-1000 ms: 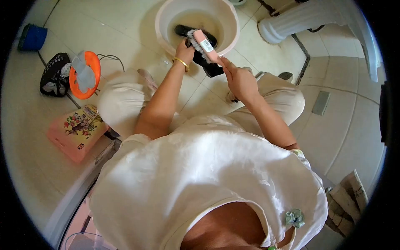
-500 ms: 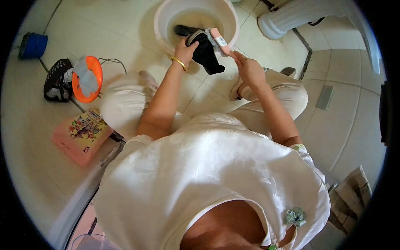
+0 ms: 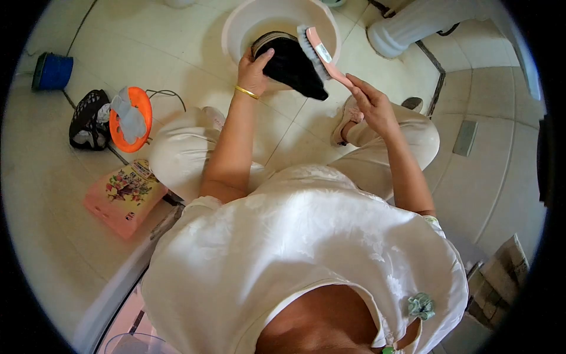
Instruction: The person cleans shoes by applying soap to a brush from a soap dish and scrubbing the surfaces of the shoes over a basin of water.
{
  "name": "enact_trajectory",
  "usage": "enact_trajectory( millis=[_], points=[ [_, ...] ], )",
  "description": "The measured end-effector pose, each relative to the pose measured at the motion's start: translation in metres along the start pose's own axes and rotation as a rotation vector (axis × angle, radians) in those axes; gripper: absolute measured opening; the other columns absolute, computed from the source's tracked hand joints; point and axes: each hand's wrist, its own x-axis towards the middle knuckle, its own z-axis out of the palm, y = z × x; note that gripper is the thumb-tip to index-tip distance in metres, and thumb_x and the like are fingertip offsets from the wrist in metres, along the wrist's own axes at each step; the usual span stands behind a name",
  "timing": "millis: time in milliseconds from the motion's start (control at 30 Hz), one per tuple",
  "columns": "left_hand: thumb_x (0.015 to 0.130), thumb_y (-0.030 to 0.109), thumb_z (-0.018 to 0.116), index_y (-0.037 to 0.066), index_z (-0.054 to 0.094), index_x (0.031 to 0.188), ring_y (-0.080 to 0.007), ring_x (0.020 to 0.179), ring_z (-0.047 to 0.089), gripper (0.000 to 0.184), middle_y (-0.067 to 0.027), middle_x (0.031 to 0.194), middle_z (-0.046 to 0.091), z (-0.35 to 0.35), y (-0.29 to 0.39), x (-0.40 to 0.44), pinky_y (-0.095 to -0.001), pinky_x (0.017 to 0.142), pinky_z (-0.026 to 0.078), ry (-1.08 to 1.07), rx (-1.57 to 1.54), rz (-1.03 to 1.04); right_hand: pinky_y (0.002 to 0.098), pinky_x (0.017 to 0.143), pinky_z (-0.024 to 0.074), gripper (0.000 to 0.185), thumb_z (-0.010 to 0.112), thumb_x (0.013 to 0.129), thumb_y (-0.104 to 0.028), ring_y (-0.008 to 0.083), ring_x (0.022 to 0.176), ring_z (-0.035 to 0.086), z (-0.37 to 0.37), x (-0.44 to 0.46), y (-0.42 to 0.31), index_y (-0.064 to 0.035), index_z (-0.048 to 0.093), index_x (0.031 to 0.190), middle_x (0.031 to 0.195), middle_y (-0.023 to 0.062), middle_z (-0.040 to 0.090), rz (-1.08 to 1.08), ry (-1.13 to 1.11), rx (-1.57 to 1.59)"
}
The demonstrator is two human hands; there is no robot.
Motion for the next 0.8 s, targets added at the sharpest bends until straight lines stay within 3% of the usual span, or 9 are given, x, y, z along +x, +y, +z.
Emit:
enact_trajectory(
  millis=[33,233,333,433,533,567,667,800],
  points=[
    [0.078,0.005,0.065,0.003,0.056,0.105,-0.0164,0.090,0.058,0.028,-0.0078,0.100,0.061,-0.009,-0.004,0.005,-0.0295,0.083,0.046,-0.015,0.030,0.050,0.0287,0.079,0.0455,0.032,0.051,0.091,-0.021,0.0186,0.089,0.061,-0.004,0.000,0.008,-0.0061,0.054,0.120,0.102,0.0109,0.064,-0.146,0.042,-0.112],
    [0.079,0.009,0.065,0.001,0.056,0.104,-0.0145,0.089,0.057,0.028,-0.0056,0.100,0.061,-0.002,0.004,-0.002,-0.0280,0.081,0.046,0.043,0.144,-0.021,0.0309,0.075,0.0480,0.029,0.054,0.089,-0.024,0.0256,0.086,0.063,-0.012,0.000,0.019,-0.0181,0.057,0.117,0.100,0.0135,0.063,-0.238,0.073,-0.253],
    [0.081,0.013,0.065,0.001,0.056,0.105,-0.0131,0.088,0.056,0.029,-0.0046,0.098,0.060,0.001,-0.001,-0.001,-0.0276,0.081,0.045,-0.035,0.209,-0.001,0.0338,0.069,0.0487,0.029,0.054,0.088,-0.023,0.0289,0.080,0.062,-0.008,0.003,0.016,-0.0194,0.057,0.117,0.095,0.0132,0.063,-0.272,0.075,-0.343],
    [0.080,0.017,0.067,0.000,0.056,0.105,-0.0131,0.087,0.055,0.032,-0.0044,0.098,0.060,0.006,-0.002,-0.004,-0.0278,0.081,0.045,-0.125,0.359,0.018,0.0310,0.075,0.0478,0.032,0.053,0.088,-0.017,0.0281,0.084,0.062,-0.004,0.011,0.005,-0.0124,0.054,0.120,0.099,0.0145,0.063,-0.297,0.054,-0.417],
    [0.078,0.019,0.068,-0.001,0.057,0.104,-0.0125,0.087,0.055,0.034,-0.0046,0.097,0.061,-0.001,-0.003,0.005,-0.0273,0.080,0.044,-0.131,0.668,0.042,0.0374,0.064,0.0480,0.033,0.053,0.087,-0.024,0.0315,0.074,0.060,0.003,0.024,-0.014,-0.0210,0.053,0.120,0.085,0.0139,0.063,-0.389,0.097,-0.472],
    [0.077,0.020,0.069,-0.002,0.058,0.103,-0.0124,0.087,0.055,0.036,-0.0050,0.096,0.061,-0.001,-0.003,0.003,-0.0270,0.080,0.044,-0.101,0.578,-0.020,0.0380,0.064,0.0480,0.033,0.053,0.088,-0.025,0.0318,0.073,0.060,0.002,0.023,-0.009,-0.0212,0.053,0.120,0.084,0.0139,0.063,-0.385,0.089,-0.461],
    [0.076,0.021,0.069,-0.001,0.058,0.103,-0.0129,0.087,0.055,0.036,-0.0055,0.096,0.062,-0.016,-0.004,0.013,-0.0269,0.080,0.044,-0.165,0.894,-0.010,0.0395,0.064,0.0480,0.033,0.051,0.088,-0.028,0.0325,0.073,0.060,-0.004,0.019,0.025,-0.0219,0.053,0.120,0.083,0.0140,0.063,-0.358,0.052,-0.452],
    [0.075,0.030,0.069,-0.003,0.057,0.106,-0.0206,0.095,0.057,0.047,-0.0120,0.102,0.062,-0.033,-0.016,0.028,-0.0309,0.085,0.043,-0.176,1.039,-0.123,0.0397,0.064,0.0483,0.034,0.049,0.088,-0.031,0.0328,0.075,0.061,0.002,0.013,0.045,-0.0225,0.052,0.121,0.084,0.0144,0.064,-0.204,0.007,-0.512]
  ],
)
